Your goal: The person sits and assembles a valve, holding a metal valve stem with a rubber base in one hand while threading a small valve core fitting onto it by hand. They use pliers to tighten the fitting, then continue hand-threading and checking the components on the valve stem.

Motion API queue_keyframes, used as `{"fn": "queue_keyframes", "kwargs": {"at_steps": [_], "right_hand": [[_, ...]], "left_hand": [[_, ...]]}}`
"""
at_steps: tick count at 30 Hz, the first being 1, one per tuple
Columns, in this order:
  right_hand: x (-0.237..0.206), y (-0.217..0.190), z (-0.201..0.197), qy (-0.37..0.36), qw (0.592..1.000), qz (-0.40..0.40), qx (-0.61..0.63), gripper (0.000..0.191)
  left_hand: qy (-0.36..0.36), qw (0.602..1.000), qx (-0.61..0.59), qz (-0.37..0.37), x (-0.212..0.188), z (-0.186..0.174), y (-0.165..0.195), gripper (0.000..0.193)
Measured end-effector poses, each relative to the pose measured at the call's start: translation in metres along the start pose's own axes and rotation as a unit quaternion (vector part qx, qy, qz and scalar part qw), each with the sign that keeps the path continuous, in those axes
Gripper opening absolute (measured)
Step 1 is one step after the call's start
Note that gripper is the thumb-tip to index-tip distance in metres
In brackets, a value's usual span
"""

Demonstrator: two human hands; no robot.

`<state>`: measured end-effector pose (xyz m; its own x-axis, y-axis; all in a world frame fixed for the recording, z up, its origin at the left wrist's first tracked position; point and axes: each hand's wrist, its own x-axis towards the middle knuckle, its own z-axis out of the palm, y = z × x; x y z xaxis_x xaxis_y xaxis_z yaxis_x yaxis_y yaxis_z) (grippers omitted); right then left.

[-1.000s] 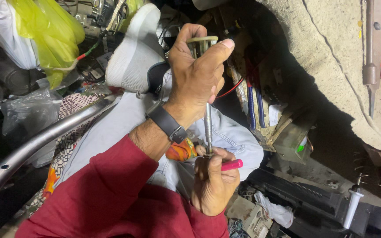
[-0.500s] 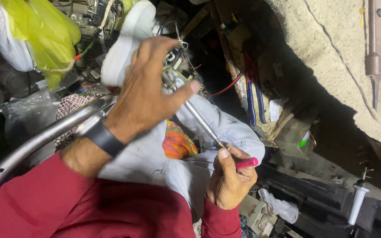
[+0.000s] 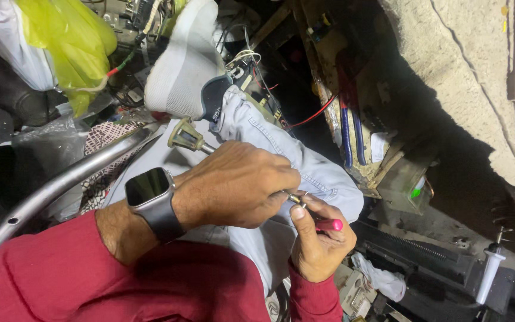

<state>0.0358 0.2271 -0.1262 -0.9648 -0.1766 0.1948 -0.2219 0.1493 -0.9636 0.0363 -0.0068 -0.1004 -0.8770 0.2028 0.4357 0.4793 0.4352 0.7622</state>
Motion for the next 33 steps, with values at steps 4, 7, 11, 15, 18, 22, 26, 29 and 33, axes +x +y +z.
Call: {"fn": "queue_keyframes", "kwargs": {"at_steps": [4,7,11,15,18,22,26,29,33], "right_hand": [[0.002,0.000,0.002,-0.012,1.000,-0.015,0.005,0.022],[0.004,0.000,0.001,-0.020,1.000,-0.022,-0.005,0.021],[0.007,0.001,-0.002,-0.032,0.999,-0.033,0.001,0.019],[0.009,0.002,-0.004,-0.026,0.999,-0.034,-0.008,0.018],[0.011,0.001,-0.005,-0.019,0.999,-0.032,-0.026,0.020],[0.013,0.001,-0.006,-0.028,0.998,-0.044,-0.027,0.018],[0.014,0.002,-0.006,-0.028,0.998,-0.049,-0.032,0.018],[0.014,0.003,-0.005,-0.029,0.998,-0.045,-0.031,0.019],[0.014,0.002,-0.003,-0.027,0.998,-0.036,-0.044,0.022]], "left_hand": [[0.001,0.999,-0.014,-0.030,0.000,0.000,0.000,0.007],[0.013,0.997,-0.045,-0.062,0.002,0.002,0.000,0.007],[0.003,0.991,-0.080,-0.104,0.008,0.006,0.001,0.012],[-0.023,0.987,-0.102,-0.123,0.012,0.008,0.001,0.008],[-0.023,0.987,-0.098,-0.123,0.014,0.008,0.004,0.009],[-0.020,0.986,-0.100,-0.134,0.014,0.007,0.006,0.018],[-0.015,0.986,-0.098,-0.132,0.013,0.007,0.005,0.018],[-0.004,0.988,-0.098,-0.123,0.012,0.008,0.004,0.018],[0.004,0.988,-0.104,-0.117,0.012,0.008,0.003,0.017]]}}
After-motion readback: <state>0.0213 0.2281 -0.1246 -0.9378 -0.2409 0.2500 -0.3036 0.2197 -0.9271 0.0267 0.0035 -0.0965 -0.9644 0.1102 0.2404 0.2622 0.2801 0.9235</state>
